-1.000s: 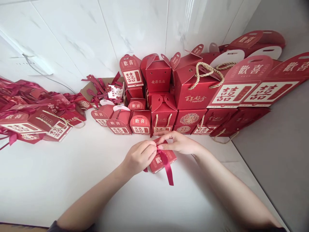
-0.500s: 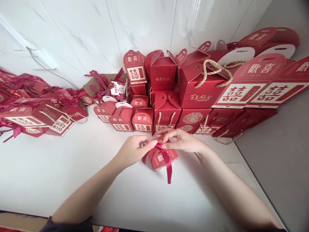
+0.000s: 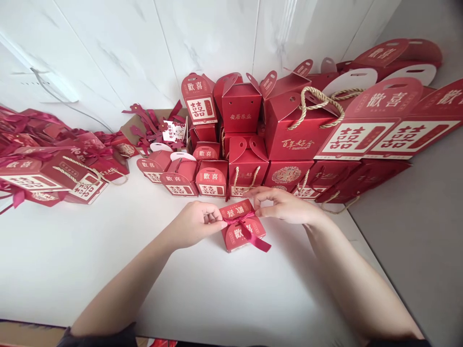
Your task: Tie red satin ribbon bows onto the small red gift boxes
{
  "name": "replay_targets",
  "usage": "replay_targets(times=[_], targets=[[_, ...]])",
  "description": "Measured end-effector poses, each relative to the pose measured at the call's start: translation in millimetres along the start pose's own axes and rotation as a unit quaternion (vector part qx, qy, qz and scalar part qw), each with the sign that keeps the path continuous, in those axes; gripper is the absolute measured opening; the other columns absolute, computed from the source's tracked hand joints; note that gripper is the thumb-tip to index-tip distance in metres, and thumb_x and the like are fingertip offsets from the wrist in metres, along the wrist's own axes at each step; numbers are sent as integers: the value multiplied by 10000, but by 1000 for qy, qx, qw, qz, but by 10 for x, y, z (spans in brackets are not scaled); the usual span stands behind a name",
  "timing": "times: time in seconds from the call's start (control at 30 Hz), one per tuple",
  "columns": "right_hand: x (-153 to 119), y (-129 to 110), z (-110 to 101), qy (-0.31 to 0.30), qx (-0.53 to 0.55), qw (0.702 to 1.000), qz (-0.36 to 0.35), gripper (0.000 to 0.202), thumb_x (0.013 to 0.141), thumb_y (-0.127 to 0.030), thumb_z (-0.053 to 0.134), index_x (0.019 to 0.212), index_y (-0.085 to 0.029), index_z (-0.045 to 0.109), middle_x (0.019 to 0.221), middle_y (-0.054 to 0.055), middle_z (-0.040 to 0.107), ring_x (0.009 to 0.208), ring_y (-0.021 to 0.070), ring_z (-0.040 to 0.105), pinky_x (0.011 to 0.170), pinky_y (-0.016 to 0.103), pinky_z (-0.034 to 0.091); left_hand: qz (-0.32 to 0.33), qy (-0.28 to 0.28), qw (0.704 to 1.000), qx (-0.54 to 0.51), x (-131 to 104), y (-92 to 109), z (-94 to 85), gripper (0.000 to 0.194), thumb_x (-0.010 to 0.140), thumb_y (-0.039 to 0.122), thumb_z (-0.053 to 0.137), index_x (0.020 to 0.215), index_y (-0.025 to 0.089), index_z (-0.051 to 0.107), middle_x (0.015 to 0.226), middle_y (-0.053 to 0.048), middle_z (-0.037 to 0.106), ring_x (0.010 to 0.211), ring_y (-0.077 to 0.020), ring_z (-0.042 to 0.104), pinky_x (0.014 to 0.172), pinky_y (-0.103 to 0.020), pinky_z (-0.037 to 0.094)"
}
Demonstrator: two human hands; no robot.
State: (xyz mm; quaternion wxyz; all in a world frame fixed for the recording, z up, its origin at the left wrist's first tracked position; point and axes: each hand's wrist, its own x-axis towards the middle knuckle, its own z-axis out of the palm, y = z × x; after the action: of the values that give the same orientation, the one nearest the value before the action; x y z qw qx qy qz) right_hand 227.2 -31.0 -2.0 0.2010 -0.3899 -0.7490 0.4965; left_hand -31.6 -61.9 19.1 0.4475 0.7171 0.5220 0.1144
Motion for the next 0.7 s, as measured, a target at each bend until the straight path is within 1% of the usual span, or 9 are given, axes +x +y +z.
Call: replay_targets(times=[0.1,0.23,0.37,0.43,0.5,0.57,0.6,0.63,0.7], targets=[[-21,-40,32,11,-55,998,-6,100,831,-231,604,792,-208,692,1186,55,631,1120,243,588,999,375,406,2,29,996,84,-13,24,-32,271,831,379,585,668,167,543,608,31,506,561,-98,407,526,-232,302],[-64,-36,30,24,-131,991,6,144,858,-283,575,750,-203,628,980,42,685,922,224,630,866,353,450,15,97,980,172,-17,26,-44,207,842,387,574,768,199,620,703,23,550,613,-118,462,570,-244,337],[-110,-13,-15,18,-148,988,48,176,873,-365,567,810,-208,616,894,28,678,816,212,618,729,317,445,61,121,974,184,17,-7,-1,259,834,469,607,930,238,673,794,14,514,636,-119,473,588,-248,367],[-124,-17,-26,21,-141,988,52,192,893,-379,542,851,-211,624,920,34,687,829,217,624,727,319,442,75,138,972,176,55,-31,42,322,824,508,623,1007,250,686,822,6,497,657,-127,482,603,-256,388],[-133,-23,-28,28,-139,988,55,203,908,-379,523,873,-211,632,941,43,694,846,227,631,741,329,444,106,153,970,153,101,-63,78,318,832,479,636,1038,243,693,851,-5,491,709,-139,502,653,-269,424],[-137,-25,-26,32,-145,987,60,209,909,-379,526,870,-206,637,939,53,696,843,233,632,742,337,449,169,139,968,123,144,-99,82,197,859,360,626,969,225,719,907,-24,500,810,-154,527,754,-288,455],[-138,-25,-25,37,-148,987,60,210,909,-377,528,872,-205,642,942,56,696,846,235,631,747,342,452,207,115,965,112,160,-116,68,144,867,280,610,912,220,734,933,-32,503,856,-157,532,800,-294,459],[-138,-26,-25,44,-149,986,56,208,909,-372,531,877,-204,649,947,58,697,853,236,629,757,346,455,244,82,961,105,172,-132,43,162,866,198,585,860,223,746,952,-37,506,889,-158,533,831,-295,457],[-138,-37,-27,64,-145,987,38,192,914,-348,533,902,-209,665,970,56,698,889,235,627,795,352,459,295,15,950,100,177,-150,-29,302,845,64,518,819,244,759,973,-37,516,921,-152,535,846,-287,453]])
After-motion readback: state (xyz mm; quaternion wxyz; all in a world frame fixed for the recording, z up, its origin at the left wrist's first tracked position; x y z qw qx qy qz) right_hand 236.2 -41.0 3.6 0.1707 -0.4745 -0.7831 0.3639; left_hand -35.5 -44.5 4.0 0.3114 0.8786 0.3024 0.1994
